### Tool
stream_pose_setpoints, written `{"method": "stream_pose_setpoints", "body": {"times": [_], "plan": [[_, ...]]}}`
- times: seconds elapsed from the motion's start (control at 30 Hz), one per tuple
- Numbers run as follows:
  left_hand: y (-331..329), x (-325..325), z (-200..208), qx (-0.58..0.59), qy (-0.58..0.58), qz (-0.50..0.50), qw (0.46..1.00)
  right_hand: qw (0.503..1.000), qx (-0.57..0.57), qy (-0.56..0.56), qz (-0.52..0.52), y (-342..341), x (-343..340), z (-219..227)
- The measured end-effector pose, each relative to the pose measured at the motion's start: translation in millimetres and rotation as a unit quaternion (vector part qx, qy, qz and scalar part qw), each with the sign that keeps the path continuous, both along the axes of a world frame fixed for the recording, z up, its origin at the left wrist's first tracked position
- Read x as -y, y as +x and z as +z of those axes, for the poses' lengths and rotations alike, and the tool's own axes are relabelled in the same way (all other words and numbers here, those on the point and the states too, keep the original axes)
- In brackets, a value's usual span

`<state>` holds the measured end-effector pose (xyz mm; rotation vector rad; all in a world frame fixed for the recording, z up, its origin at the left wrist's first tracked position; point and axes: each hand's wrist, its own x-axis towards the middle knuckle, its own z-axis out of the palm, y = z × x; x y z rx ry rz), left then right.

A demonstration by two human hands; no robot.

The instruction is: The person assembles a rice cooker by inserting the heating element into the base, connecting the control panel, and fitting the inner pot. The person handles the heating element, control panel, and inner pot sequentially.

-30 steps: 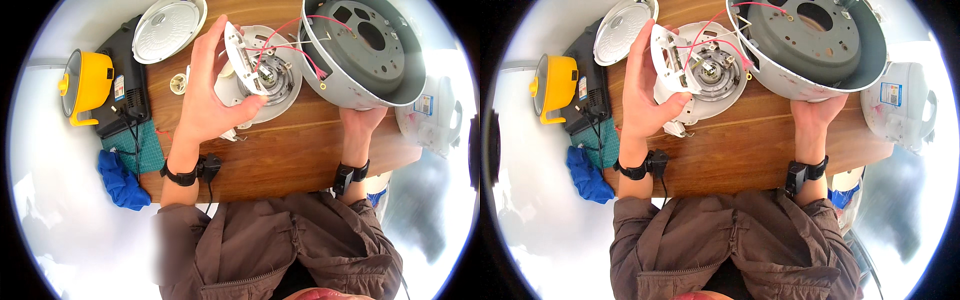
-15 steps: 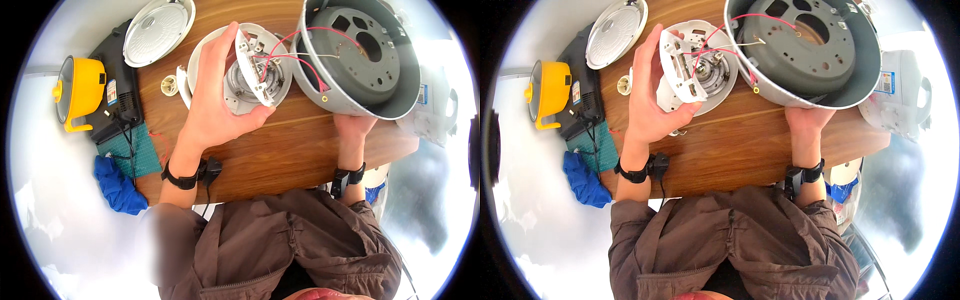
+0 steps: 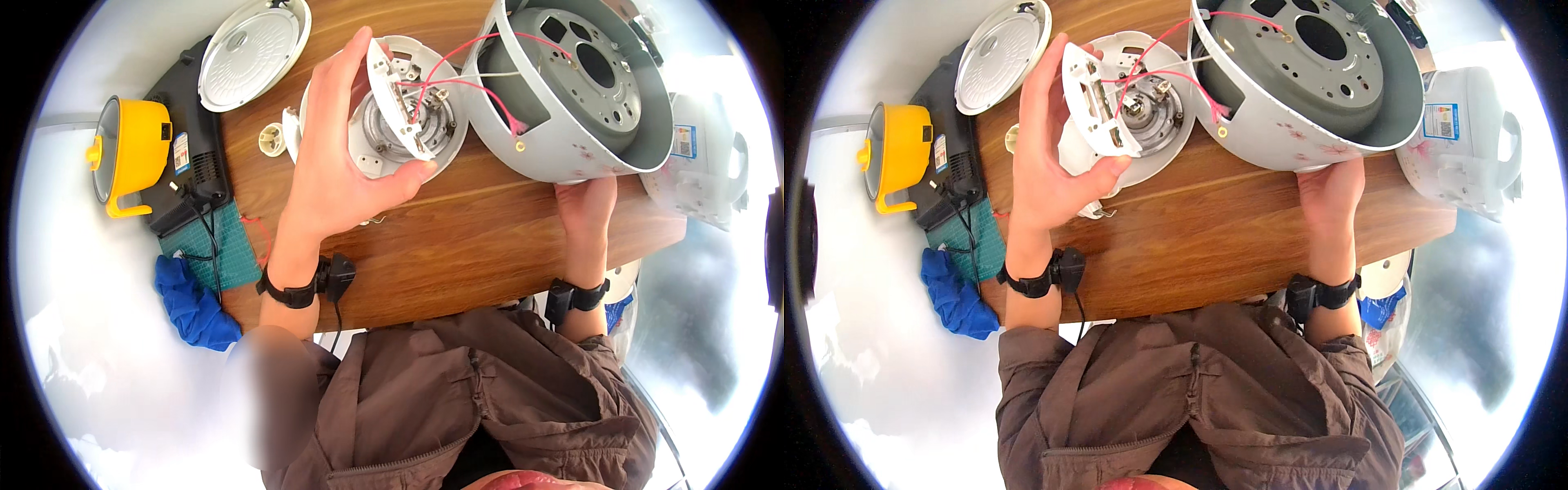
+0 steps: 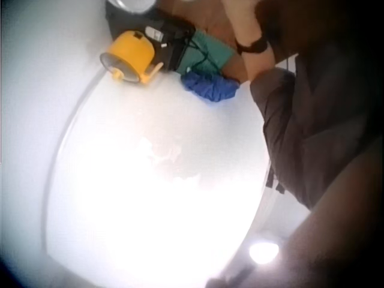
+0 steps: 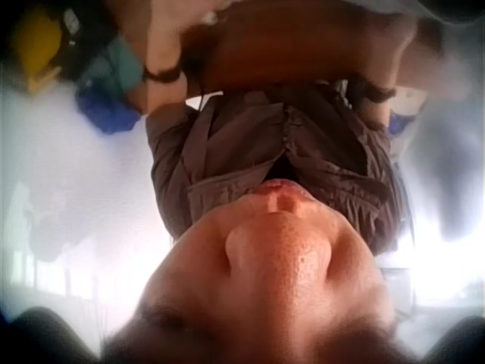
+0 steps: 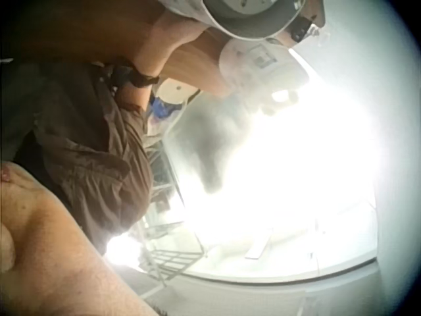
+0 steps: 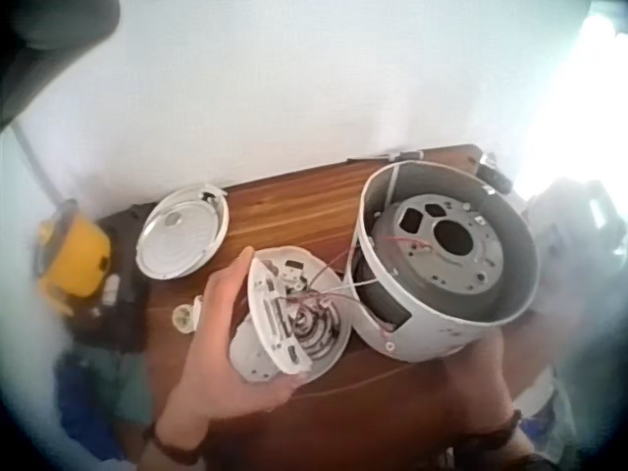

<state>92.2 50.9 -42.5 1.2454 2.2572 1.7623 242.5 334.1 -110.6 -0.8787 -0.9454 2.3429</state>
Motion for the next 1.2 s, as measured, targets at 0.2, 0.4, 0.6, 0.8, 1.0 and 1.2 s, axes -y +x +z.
{"method": "stream_pose_setpoints", "body": {"times": [0.2, 0.4, 0.6, 0.8, 1.0, 1.2], "plan": [[-1.5, 2.3, 2.7, 0.004, 0.0, 0.001, 1.0, 0.998, -0.032, -0.044, 0.017, 1.1, -6.8, -3.9], [-0.3, 13.5, 0.9, 0.012, 0.003, 0.016, 1.0, 0.991, -0.033, -0.098, -0.085, -8.7, 8.0, 7.4], [-7.1, 26.9, 13.4, 0.044, 0.06, -0.003, 0.997, 0.965, -0.218, -0.143, 0.027, -1.5, 1.0, -10.0], [-7.5, 34.1, 26.5, 0.13, 0.199, 0.01, 0.971, 0.971, -0.2, -0.131, 0.032, -22.3, 29.4, 22.4], [-9.0, 36.6, 30.2, 0.078, 0.205, -0.012, 0.975, 0.948, -0.24, -0.175, 0.111, -49.1, 63.0, 32.4], [-3.0, 41.3, 40.9, 0.174, 0.277, -0.01, 0.945, 0.989, -0.135, -0.06, 0.028, -75.2, 91.6, 43.5]]}}
